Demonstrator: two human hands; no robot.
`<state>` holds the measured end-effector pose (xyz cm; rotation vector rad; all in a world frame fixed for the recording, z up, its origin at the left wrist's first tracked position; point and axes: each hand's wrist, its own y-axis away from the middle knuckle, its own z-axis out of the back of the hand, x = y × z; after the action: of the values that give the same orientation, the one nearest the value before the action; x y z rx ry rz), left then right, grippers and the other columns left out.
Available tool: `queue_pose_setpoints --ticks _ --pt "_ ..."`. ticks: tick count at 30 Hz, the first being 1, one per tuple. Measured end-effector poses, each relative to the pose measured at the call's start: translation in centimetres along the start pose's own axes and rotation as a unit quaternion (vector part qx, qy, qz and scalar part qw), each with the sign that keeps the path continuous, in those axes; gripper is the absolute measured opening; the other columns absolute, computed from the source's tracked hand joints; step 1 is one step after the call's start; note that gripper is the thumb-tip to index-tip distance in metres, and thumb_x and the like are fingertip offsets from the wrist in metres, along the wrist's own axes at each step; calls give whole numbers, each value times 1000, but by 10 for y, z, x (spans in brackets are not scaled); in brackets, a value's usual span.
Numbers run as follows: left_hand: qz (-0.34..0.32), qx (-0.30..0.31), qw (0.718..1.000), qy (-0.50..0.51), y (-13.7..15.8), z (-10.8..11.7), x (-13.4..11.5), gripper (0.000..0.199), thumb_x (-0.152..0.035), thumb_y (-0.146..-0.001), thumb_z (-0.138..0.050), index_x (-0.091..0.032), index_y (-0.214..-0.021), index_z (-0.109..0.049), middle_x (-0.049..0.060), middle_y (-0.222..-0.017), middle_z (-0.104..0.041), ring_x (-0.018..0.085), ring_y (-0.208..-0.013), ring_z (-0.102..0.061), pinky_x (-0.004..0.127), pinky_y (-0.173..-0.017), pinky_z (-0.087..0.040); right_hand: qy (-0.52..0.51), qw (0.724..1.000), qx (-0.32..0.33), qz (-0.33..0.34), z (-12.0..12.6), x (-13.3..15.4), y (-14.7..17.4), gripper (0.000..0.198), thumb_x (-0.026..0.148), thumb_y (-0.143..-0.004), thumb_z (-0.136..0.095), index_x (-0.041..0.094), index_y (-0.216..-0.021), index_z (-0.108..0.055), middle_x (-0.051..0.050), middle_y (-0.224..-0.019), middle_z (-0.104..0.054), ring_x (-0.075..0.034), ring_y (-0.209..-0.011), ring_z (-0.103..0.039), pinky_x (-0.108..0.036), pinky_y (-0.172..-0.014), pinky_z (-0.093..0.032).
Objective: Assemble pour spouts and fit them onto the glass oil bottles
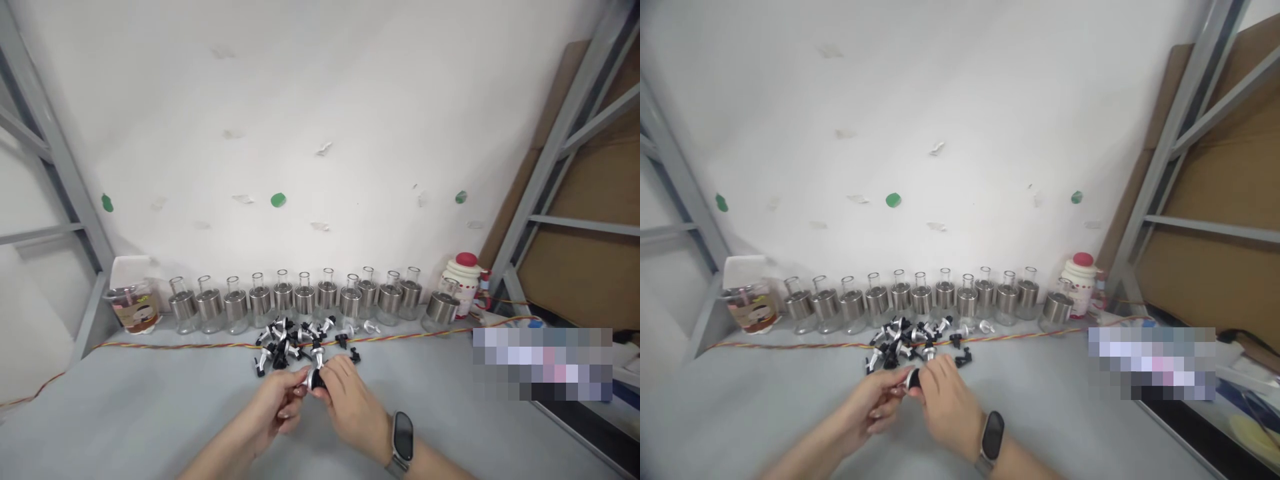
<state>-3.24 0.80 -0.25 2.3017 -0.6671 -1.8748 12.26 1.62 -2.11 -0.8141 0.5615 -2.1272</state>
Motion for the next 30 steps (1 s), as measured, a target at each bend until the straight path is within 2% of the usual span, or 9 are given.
queue_pose_setpoints --ticks 4,6,9,12,16,18,20,26,30 --pt "-158 -62 977 -128 -5 4 6 39 -57 -72 -44 -20 -60 -42 -8 -35 -39 9 -28 -38 20 -32 -30 -190 972 24 -138 3 1 -6 22 38 -87 -36 19 -83 -47 -3 -75 -52 -16 -69 -48 -31 -66 -42" --pt "-229 -99 939 -238 -4 4 12 33 -49 -80 -38 -20 -68 -46 -5 -43 -46 12 -39 -48 21 -41 -36 -333 912 43 -234 -3 0 -8 31 48 -86 -33 20 -83 -45 2 -63 -49 -12 -56 -48 -25 -55 -42" --pt "-315 -128 844 -416 0 7 20 27 -37 -87 -33 -20 -72 -50 -2 -55 -53 13 -54 -52 22 -54 -39 -473 798 95 -361 -14 -4 -9 50 66 -77 -29 19 -71 -45 6 -46 -42 -10 -38 -41 -21 -37 -33" --pt "-372 -134 756 -521 1 11 26 24 -29 -87 -32 -21 -79 -52 1 -68 -58 15 -63 -54 23 -59 -39 -560 700 125 -425 -14 -4 -9 55 71 -71 -32 19 -59 -42 7 -40 -40 -7 -30 -34 -20 -33 -27" --pt "-394 -138 719 -556 -1 14 30 22 -27 -87 -32 -21 -81 -52 2 -73 -58 15 -64 -55 23 -59 -40 -622 641 97 -439 -7 2 -11 50 66 -66 -50 19 -54 -39 11 -36 -32 -3 -31 -24 -20 -41 -32" --pt "-371 -146 744 -536 1 11 29 24 -30 -87 -32 -21 -75 -50 0 -66 -56 14 -59 -54 22 -56 -38 -615 648 69 -443 -9 2 -11 48 65 -62 -55 19 -55 -40 12 -37 -30 -3 -34 -22 -21 -44 -34" --pt "-329 -159 791 -490 4 6 28 27 -35 -87 -33 -21 -69 -48 -2 -57 -52 12 -52 -51 21 -52 -37 -580 683 45 -441 -15 1 -11 49 67 -63 -51 20 -56 -40 12 -37 -28 -4 -35 -22 -23 -45 -35" --pt "-162 -139 960 -180 2 -12 23 40 -54 -79 -39 -21 -56 -38 -8 -34 -35 9 -27 -36 19 -31 -27 -283 899 -12 -333 -23 -1 -4 42 54 -84 -29 19 -66 -44 1 -57 -46 -13 -54 -43 -26 -53 -36" --pt "-8 -34 999 23 -3 -7 14 42 -52 -78 -40 -21 -50 -32 -9 -27 -30 5 -19 -21 17 -25 -13 -81 975 -19 -204 -15 0 2 29 32 -90 -24 19 -75 -45 -5 -72 -52 -18 -68 -48 -31 -63 -38"
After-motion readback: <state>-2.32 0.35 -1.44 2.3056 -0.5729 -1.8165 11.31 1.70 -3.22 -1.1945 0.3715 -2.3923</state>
